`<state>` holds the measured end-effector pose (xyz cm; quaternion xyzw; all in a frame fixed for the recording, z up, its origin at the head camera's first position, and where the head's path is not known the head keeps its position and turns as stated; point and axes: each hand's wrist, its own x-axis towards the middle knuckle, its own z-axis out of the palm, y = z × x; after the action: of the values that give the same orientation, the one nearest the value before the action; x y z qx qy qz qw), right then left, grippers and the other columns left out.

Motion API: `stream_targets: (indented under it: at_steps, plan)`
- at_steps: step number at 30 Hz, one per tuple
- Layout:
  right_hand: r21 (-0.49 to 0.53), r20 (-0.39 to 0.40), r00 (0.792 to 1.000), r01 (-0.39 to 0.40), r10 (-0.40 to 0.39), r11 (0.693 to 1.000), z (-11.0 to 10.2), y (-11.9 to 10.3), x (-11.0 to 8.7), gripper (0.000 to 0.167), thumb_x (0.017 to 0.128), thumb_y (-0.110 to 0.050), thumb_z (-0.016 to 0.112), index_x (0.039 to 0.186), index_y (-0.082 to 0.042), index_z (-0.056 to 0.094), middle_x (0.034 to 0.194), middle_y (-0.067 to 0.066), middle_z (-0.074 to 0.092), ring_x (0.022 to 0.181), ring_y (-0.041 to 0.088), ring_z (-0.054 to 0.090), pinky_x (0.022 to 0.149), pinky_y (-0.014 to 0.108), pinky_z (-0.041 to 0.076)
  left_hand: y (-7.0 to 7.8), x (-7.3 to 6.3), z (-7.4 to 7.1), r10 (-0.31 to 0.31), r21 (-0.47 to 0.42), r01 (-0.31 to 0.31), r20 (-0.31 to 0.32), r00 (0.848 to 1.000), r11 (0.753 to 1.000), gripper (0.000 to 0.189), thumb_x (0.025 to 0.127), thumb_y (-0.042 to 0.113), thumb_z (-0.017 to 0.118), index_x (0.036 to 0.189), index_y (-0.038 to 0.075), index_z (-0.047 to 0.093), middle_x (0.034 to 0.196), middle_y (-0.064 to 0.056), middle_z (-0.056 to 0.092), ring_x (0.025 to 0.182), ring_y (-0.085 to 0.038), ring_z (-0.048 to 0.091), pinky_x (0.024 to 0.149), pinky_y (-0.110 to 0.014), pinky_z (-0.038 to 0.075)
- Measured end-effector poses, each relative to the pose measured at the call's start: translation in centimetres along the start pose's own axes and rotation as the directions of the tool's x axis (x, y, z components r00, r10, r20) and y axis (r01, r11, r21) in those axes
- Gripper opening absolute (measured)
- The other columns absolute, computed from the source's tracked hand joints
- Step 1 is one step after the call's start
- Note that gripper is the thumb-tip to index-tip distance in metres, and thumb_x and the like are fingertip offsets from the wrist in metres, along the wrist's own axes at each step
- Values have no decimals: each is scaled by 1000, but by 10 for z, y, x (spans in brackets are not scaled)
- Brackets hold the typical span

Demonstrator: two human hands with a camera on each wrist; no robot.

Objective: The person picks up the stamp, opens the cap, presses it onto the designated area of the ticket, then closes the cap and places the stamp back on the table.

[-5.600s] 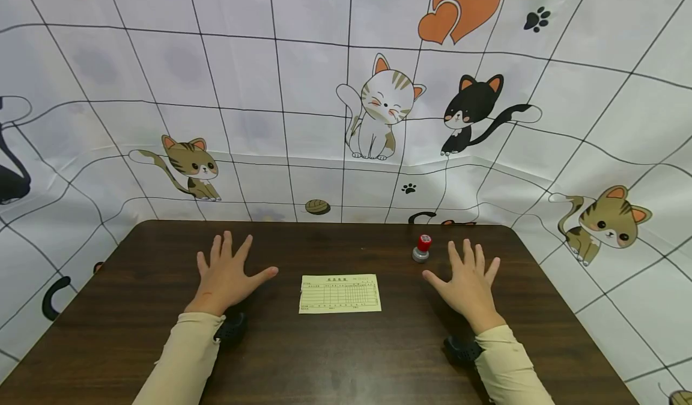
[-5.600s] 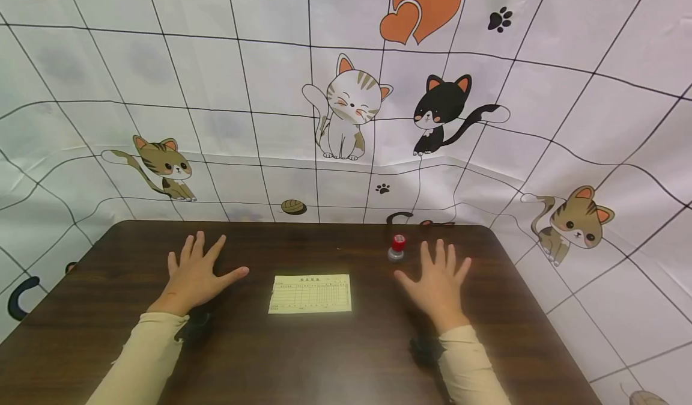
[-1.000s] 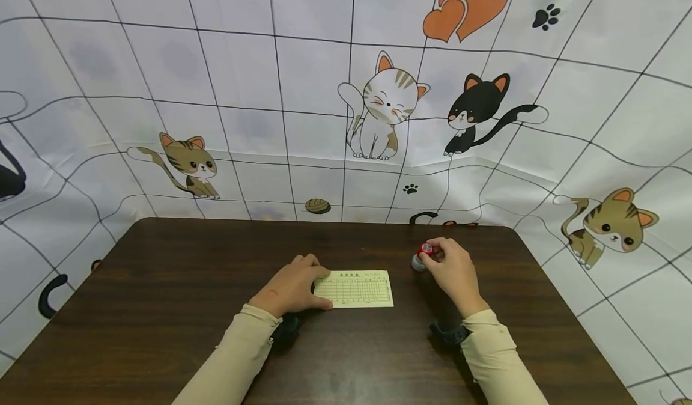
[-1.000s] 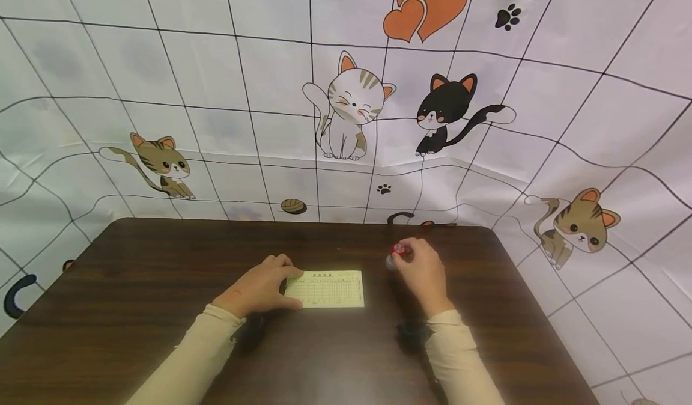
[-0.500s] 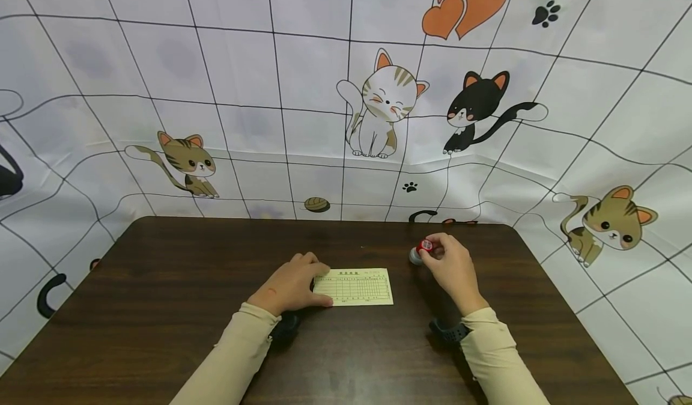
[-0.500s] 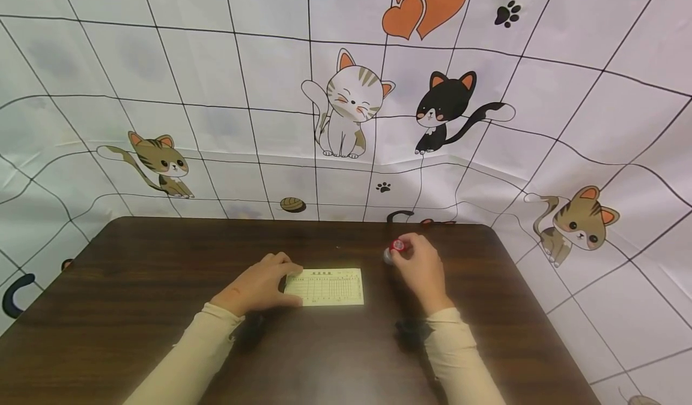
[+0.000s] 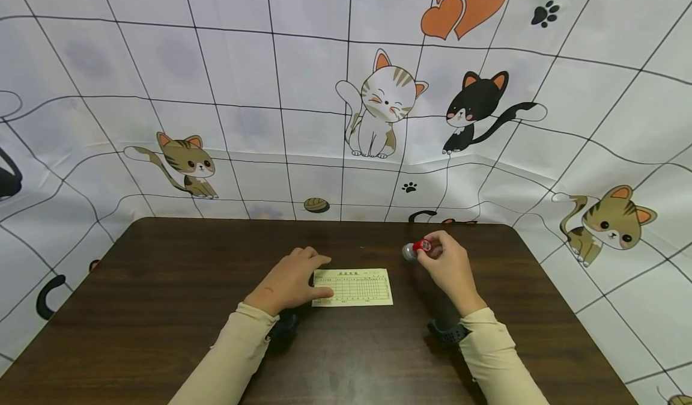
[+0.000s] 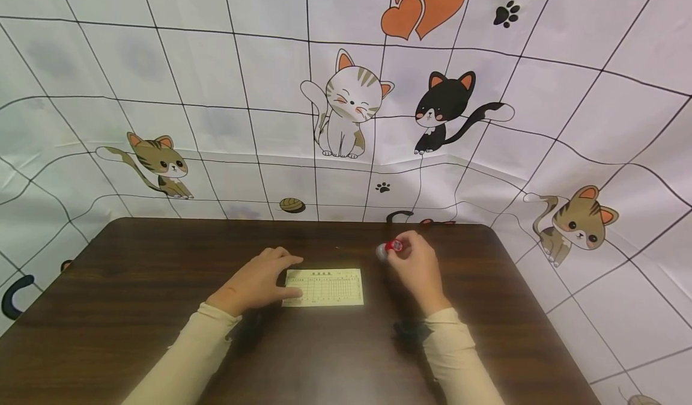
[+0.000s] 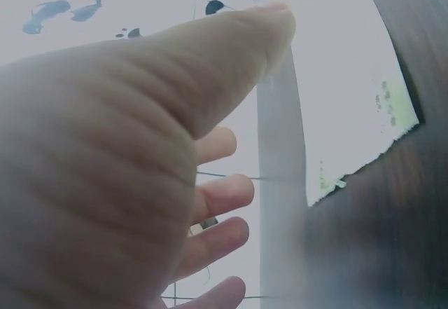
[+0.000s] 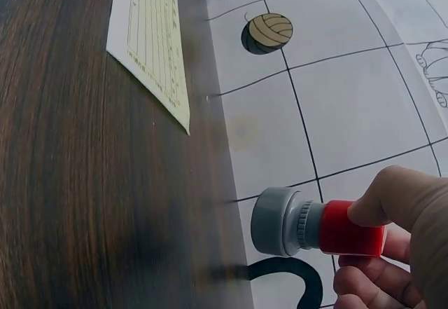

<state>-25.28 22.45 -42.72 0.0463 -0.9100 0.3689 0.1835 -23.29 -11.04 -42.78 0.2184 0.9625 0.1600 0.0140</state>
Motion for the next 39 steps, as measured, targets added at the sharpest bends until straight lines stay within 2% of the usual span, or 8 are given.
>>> stream_targets:
  at_steps: [9,19,25,33,39]
  plan:
    - [100,33,999,-26,23,995,0,-13,-2,27,89,-6,76,114,-2,65,98,13,70,85,22,65,72,18,53,4,0,-6,7,6,-7,-47,999,1000,72,89,50,80,149,16,58,139,-9,59,129,-32,54,106,-51,49]
    - [198,71,997,21,-36,980,1,-28,-6,25,88,-5,78,110,-3,67,96,10,70,83,19,63,72,17,53,9,-2,-9,44,-16,-46,-110,993,999,74,91,45,80,153,15,52,141,-9,58,132,-32,53,107,-51,48]
    - [239,81,993,66,-87,969,1,-38,-8,23,88,-3,79,108,-3,67,93,9,69,79,15,62,69,19,53,10,-3,-10,94,0,-95,-163,982,995,74,92,45,78,154,15,51,140,-8,58,131,-31,54,106,-50,50]
    - [294,106,983,111,-148,949,2,-50,-11,23,86,-6,83,103,-6,68,87,6,69,73,12,61,63,22,52,13,-3,-13,160,20,-160,-238,958,987,74,92,46,78,153,15,51,136,-7,59,127,-29,56,104,-47,51]
    - [304,153,973,120,-172,945,5,-53,-14,23,86,-7,84,103,-10,68,85,2,68,71,13,61,63,23,52,17,-2,-15,172,26,-172,-268,948,985,73,91,45,79,152,15,53,134,-6,60,124,-26,58,103,-45,52]
